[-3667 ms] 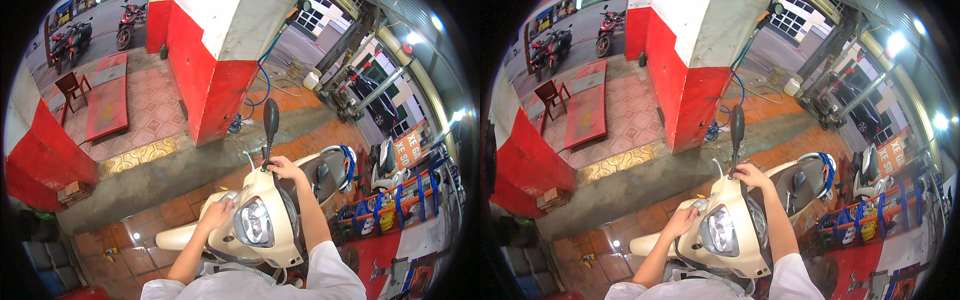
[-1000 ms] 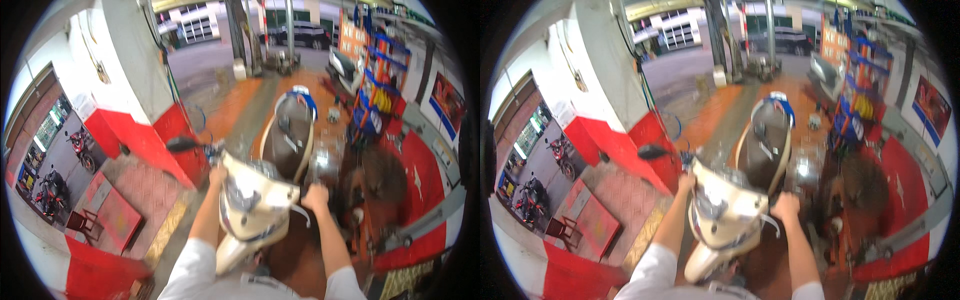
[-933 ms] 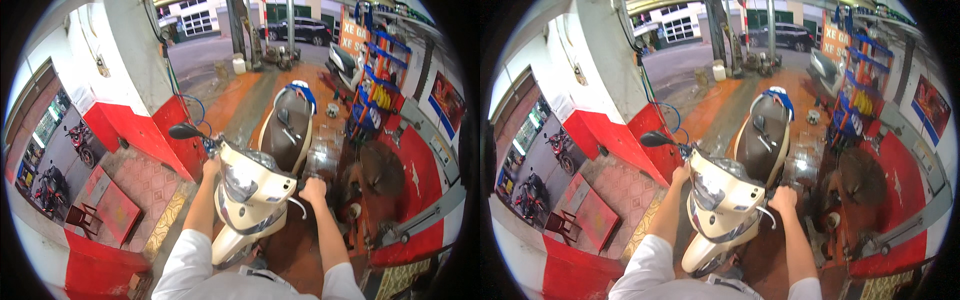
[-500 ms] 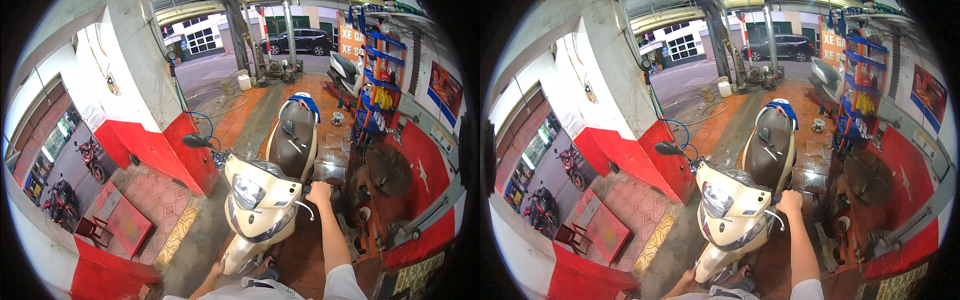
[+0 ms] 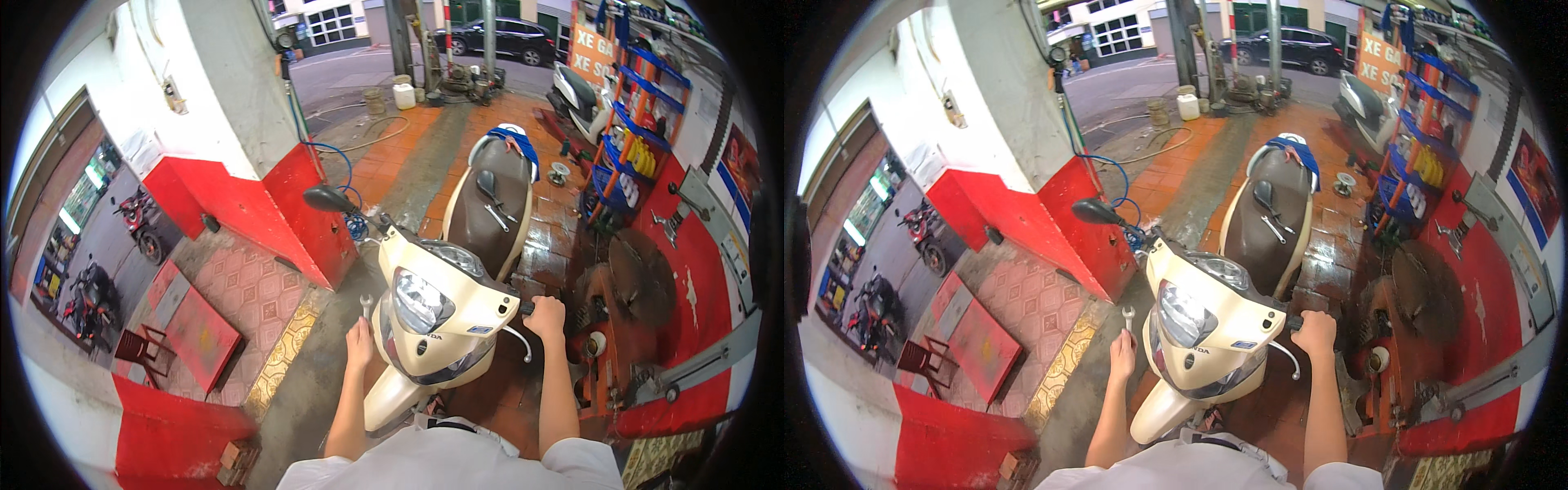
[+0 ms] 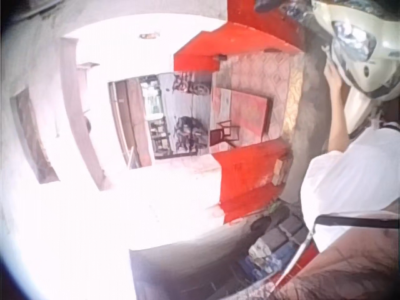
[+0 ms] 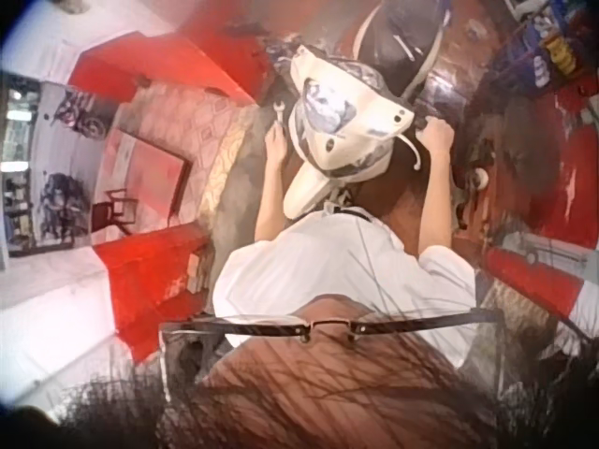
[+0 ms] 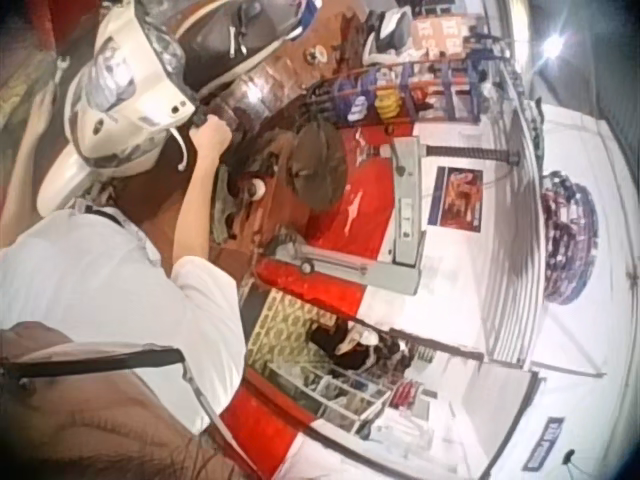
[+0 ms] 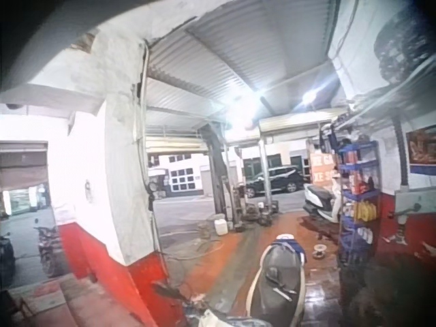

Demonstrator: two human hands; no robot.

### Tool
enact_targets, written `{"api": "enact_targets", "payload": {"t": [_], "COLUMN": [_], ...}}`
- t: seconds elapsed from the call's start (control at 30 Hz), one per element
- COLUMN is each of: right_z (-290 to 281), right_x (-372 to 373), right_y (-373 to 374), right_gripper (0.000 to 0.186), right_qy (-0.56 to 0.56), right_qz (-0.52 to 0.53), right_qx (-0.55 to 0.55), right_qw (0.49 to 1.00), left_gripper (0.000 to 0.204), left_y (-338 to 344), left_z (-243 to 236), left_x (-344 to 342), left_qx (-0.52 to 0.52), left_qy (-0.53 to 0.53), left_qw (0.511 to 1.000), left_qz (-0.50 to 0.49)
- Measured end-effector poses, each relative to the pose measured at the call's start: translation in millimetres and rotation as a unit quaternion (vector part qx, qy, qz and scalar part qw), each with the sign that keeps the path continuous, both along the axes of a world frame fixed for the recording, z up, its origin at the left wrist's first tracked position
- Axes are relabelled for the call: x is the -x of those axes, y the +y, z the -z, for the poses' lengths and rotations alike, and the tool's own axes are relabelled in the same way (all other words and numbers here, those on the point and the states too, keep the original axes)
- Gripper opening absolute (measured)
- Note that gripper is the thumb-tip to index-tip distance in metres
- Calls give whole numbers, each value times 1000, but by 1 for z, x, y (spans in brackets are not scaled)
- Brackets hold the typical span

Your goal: The person unscrews and removes a mirror from a motorcycle using a wrench, then places it back and tightens the nut by hand and with the tool.

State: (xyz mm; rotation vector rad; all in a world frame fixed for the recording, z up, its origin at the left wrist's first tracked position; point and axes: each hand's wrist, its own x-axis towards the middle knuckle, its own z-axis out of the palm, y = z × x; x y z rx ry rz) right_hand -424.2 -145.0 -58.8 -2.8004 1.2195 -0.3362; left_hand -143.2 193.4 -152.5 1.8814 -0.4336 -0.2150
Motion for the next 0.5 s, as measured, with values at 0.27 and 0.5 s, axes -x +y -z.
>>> {"api": "enact_targets", "payload": {"t": [0.27, 0.5], "right_z": [-24, -110], "right_x": [-6, -138], "right_y": [-15, 49], "right_gripper": [54, 68], "right_qy": [-69, -190], "right_qz": [-111, -322], "right_qx": [-209, -400], "right_qw": [969, 837], "left_gripper": [28, 26], "left_y": [-101, -138], "left_z": [-58, -113], "left_x": [-31, -22], "left_qx": [198, 275], "left_qy": [41, 62], "left_qw": [976, 945], "left_qz": [79, 164]}}
